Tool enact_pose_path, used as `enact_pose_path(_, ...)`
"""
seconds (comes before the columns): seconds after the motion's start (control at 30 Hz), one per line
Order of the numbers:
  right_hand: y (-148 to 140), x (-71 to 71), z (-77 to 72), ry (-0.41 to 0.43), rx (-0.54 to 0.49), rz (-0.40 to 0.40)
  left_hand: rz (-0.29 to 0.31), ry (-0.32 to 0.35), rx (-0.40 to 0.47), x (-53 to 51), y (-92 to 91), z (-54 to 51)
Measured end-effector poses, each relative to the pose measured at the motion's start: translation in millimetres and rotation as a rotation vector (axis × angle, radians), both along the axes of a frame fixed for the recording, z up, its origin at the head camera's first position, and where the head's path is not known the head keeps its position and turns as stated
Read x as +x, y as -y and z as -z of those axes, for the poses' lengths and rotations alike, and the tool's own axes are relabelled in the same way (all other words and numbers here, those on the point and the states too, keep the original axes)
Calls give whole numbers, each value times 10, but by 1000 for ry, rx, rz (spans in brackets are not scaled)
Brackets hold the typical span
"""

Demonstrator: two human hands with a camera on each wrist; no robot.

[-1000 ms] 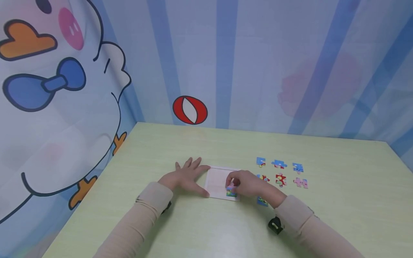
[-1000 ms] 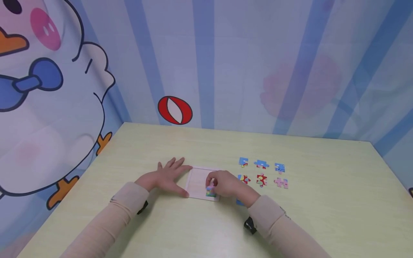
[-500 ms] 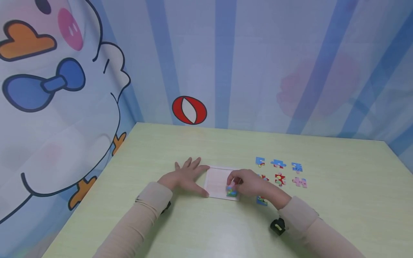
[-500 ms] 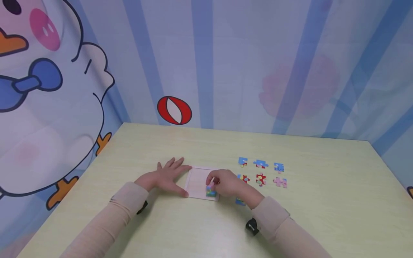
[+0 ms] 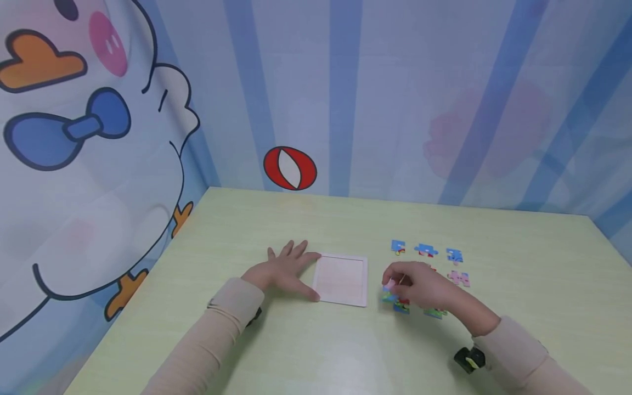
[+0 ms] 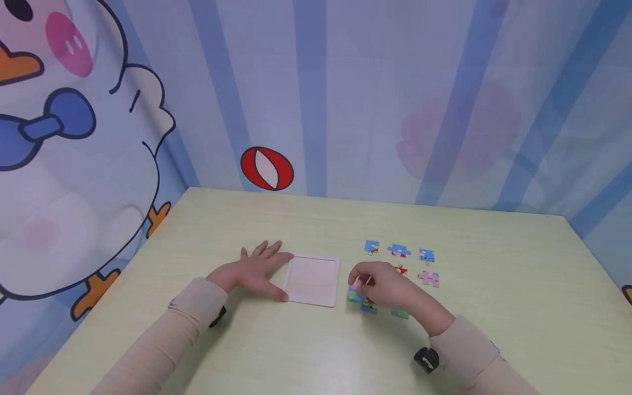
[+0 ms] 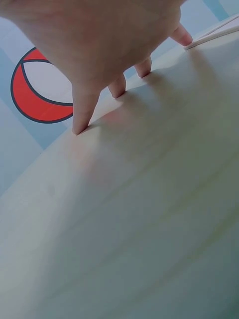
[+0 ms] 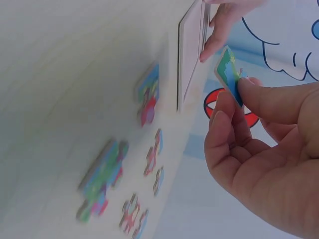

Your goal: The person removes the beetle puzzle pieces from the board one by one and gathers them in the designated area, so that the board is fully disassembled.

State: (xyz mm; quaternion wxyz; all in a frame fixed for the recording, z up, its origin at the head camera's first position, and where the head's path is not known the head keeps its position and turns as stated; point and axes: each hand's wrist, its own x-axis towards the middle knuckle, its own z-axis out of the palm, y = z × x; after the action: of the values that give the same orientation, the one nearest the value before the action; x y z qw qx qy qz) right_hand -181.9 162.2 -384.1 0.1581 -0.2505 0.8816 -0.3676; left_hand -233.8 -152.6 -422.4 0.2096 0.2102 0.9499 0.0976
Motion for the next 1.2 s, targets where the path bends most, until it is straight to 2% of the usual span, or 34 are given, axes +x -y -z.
enact_pose_path(0.2,-277,58,-13,-54,-4,-13,1,1,-2,-1,9,5)
enact_pose_path(0.5,-585,120,17,-49,13,39,1,1,-2,-7,22,10)
enact_pose_path(0.73,-728,156,35,-68,33,45,1,3,-3,-7,21,13)
enact_pose_path(0.97,-900,176,108,-83,63,42,2,3,1,-5,9,3)
enact_pose_path(1.2,-1070,182,180,-82,101,83,8,-1,3,-5,14,10)
